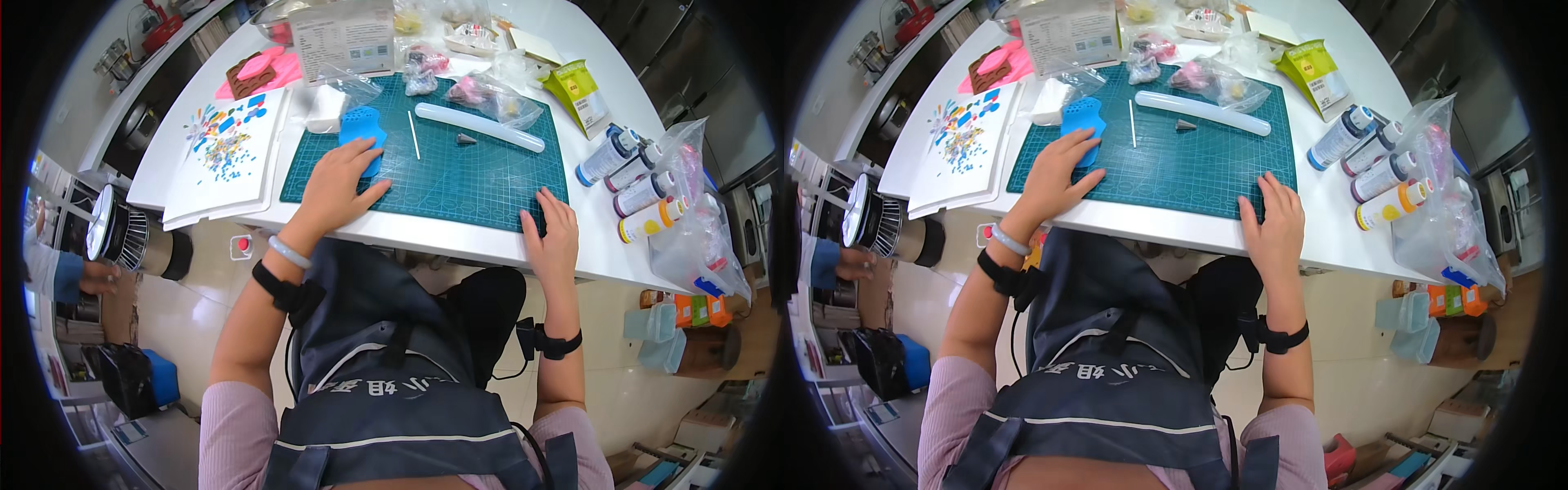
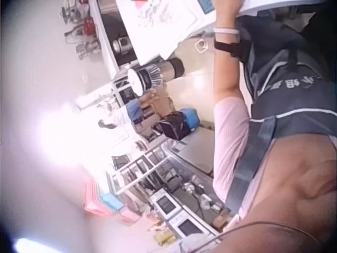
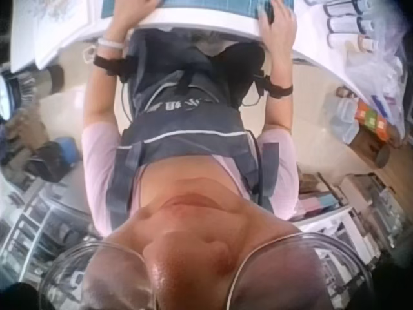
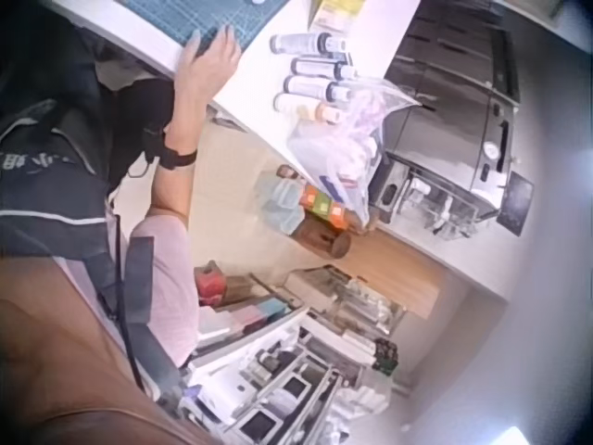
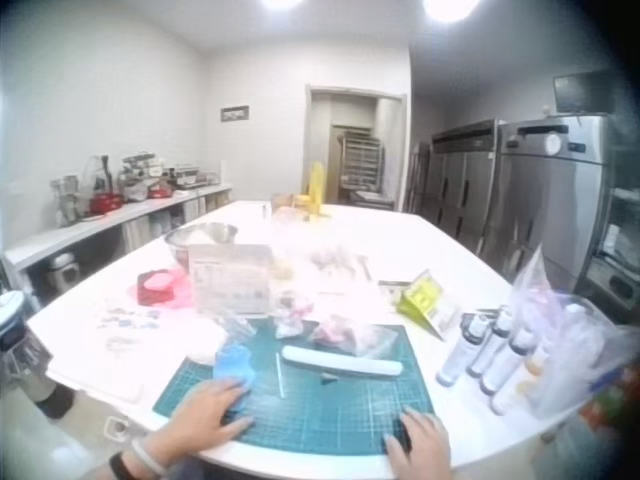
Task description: The person removes a tray from an oven and then sits at a table where they use a thin tool to press small dark pieces into a blue textured silicone mold.
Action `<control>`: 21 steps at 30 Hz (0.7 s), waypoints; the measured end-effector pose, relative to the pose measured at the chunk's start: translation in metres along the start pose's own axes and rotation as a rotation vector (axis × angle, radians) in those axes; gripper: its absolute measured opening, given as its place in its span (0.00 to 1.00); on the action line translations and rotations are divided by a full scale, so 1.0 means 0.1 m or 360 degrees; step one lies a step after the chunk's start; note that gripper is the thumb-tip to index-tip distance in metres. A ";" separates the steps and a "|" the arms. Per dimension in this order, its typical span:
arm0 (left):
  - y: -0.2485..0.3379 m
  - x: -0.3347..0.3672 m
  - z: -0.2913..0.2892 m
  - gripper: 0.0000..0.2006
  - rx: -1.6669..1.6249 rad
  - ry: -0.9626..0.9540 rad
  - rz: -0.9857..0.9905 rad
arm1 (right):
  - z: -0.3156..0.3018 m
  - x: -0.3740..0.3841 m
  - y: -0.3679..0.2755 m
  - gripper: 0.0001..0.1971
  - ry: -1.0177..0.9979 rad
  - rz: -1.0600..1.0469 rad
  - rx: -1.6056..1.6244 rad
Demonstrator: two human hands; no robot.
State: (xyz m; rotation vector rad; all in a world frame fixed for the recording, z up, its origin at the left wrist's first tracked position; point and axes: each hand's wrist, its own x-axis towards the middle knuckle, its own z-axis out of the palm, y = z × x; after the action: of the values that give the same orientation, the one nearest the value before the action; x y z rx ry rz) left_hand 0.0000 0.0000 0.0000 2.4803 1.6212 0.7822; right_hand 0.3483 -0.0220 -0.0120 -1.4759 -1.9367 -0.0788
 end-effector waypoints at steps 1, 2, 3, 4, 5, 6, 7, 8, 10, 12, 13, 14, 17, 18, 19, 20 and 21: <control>0.00 -0.01 0.00 0.26 0.0025 0.0023 0.0038 | 0.01 -0.02 -0.04 0.19 0.0015 -0.0052 -0.0041; 0.01 -0.03 0.00 0.26 0.0044 0.0045 0.0077 | 0.01 -0.05 -0.08 0.19 0.0027 -0.0103 -0.0086; 0.19 -0.04 -0.01 0.27 0.0080 -0.0026 0.0062 | -0.14 -0.04 -0.05 0.19 -0.0016 -0.0080 -0.0120; 0.19 0.00 -0.06 0.28 0.0111 -0.0043 0.0059 | -0.15 0.01 -0.08 0.19 -0.0047 -0.0078 -0.0124; 0.18 0.03 -0.06 0.29 0.0138 -0.0057 0.0048 | -0.13 0.07 -0.08 0.18 -0.0084 -0.0083 -0.0128; 0.16 0.09 -0.04 0.30 0.0126 -0.0120 0.0010 | -0.08 0.12 -0.07 0.18 -0.0103 -0.0051 -0.0115; 0.19 0.09 -0.07 0.32 0.0112 -0.0196 -0.0032 | -0.10 0.12 -0.09 0.18 -0.0122 -0.0039 -0.0127; 0.20 0.07 -0.07 0.32 0.0128 -0.0257 -0.0059 | -0.10 0.11 -0.10 0.18 -0.0146 -0.0045 -0.0147; 0.21 0.06 -0.08 0.33 0.0115 -0.0417 -0.0036 | -0.12 0.10 -0.14 0.18 -0.0264 -0.0010 -0.0202; 0.21 0.07 -0.17 0.34 0.0076 -0.0598 -0.0033 | -0.12 0.11 -0.16 0.19 -0.0360 0.0066 -0.0163; 0.20 0.07 -0.21 0.34 0.0024 -0.0689 -0.0047 | -0.15 0.12 -0.18 0.19 -0.0405 0.0125 -0.0154; 0.17 0.08 -0.21 0.34 -0.0012 -0.0708 -0.0039 | -0.15 0.14 -0.20 0.18 -0.0416 0.0163 -0.0138; 0.10 0.18 -0.33 0.32 -0.0107 -0.0855 -0.0068 | -0.17 0.26 -0.20 0.18 -0.0506 0.0179 -0.0136; 0.06 0.19 -0.29 0.30 -0.0209 -0.0829 -0.0050 | -0.20 0.25 -0.21 0.18 -0.0543 0.0145 -0.0158; 0.03 0.19 -0.30 0.28 -0.0288 -0.0803 -0.0041 | -0.19 0.24 -0.24 0.18 -0.0575 0.0177 -0.0153; 0.03 0.24 -0.28 0.28 -0.0311 -0.0797 -0.0032 | -0.21 0.25 -0.23 0.18 -0.0544 0.0186 -0.0180; 0.02 0.27 -0.24 0.28 -0.0325 -0.0822 -0.0024 | -0.19 0.27 -0.20 0.19 -0.0506 0.0182 -0.0195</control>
State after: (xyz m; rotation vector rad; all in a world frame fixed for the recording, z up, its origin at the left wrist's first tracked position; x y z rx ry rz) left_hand -0.0007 0.0171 0.0317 2.2672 1.3005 0.2499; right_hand 0.3364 -0.0146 0.0244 -1.7653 -2.1213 0.0960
